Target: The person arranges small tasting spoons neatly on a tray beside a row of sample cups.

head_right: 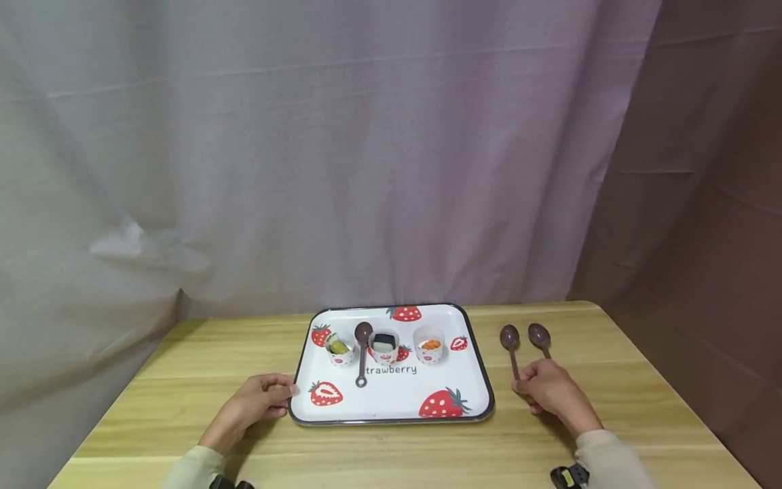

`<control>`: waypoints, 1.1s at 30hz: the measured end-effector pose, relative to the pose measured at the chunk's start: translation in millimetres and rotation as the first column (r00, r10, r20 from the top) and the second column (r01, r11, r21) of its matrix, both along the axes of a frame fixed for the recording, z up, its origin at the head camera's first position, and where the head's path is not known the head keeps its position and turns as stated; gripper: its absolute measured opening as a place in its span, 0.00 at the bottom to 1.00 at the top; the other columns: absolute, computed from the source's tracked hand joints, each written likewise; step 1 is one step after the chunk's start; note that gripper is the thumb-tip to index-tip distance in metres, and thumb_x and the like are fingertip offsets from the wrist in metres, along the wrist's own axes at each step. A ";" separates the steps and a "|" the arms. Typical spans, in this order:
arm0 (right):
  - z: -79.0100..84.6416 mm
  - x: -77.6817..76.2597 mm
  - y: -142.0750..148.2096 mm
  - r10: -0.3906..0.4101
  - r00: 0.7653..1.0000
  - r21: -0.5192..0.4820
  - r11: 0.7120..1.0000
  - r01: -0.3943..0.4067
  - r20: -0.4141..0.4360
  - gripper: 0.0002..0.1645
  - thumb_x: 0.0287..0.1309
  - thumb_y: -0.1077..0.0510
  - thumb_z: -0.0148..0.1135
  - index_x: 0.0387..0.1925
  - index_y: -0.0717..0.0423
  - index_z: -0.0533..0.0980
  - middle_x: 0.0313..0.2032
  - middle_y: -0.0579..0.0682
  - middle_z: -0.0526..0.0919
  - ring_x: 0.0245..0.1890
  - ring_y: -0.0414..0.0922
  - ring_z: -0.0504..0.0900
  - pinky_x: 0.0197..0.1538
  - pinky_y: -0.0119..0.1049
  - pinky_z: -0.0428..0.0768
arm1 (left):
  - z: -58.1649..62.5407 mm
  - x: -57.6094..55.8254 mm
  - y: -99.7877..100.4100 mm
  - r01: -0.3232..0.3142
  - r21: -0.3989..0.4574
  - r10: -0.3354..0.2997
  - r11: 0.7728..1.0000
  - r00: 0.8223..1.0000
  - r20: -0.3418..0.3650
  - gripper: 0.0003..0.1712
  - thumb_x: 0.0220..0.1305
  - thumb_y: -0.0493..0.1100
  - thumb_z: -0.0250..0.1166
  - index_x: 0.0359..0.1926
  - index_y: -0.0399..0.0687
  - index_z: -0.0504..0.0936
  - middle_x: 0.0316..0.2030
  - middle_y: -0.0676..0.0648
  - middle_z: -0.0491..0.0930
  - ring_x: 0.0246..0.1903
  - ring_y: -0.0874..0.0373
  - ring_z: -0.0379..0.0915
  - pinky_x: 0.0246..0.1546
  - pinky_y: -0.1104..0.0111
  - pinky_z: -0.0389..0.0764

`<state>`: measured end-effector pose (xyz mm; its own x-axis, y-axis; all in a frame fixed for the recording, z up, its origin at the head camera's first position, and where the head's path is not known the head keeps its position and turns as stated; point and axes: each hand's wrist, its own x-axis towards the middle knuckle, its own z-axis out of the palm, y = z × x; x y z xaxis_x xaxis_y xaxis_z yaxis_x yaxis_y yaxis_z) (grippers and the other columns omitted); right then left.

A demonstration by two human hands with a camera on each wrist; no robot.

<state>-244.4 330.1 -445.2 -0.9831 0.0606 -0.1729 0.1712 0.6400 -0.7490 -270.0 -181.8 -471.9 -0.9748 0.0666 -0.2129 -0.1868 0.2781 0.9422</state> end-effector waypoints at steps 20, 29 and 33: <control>-3.3 -3.9 1.7 0.045 0.998 -0.198 0.980 -0.036 0.043 0.10 0.74 0.66 0.55 0.38 0.71 0.77 0.23 0.47 0.73 0.19 0.37 0.72 0.22 0.26 0.76 | -0.7 0.1 -1.6 0.008 0.006 -0.008 1.000 1.000 0.005 0.16 0.71 0.36 0.68 0.54 0.28 0.81 0.33 0.48 0.83 0.32 0.59 0.79 0.34 0.71 0.86; 1.0 -4.6 1.5 0.058 0.996 -0.239 0.970 -0.041 0.061 0.09 0.75 0.67 0.55 0.41 0.73 0.77 0.27 0.48 0.77 0.22 0.37 0.74 0.25 0.28 0.80 | 0.2 -0.1 -2.4 0.012 0.007 -0.012 1.000 1.000 0.002 0.18 0.71 0.36 0.68 0.56 0.28 0.81 0.36 0.46 0.83 0.32 0.58 0.79 0.35 0.69 0.87; 2.7 -3.5 0.7 0.049 0.997 -0.246 0.969 -0.032 0.062 0.10 0.75 0.67 0.56 0.43 0.74 0.77 0.27 0.48 0.78 0.22 0.37 0.74 0.26 0.28 0.81 | -1.3 0.2 -1.9 0.025 0.023 -0.025 0.999 1.000 0.000 0.18 0.70 0.36 0.69 0.55 0.27 0.81 0.36 0.46 0.83 0.33 0.59 0.79 0.34 0.70 0.87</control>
<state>-247.9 330.8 -442.6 -0.9696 -0.0316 -0.2426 0.2035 0.4462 -0.8715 -269.8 -183.7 -473.2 -0.9727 0.0953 -0.2118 -0.1809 0.2612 0.9482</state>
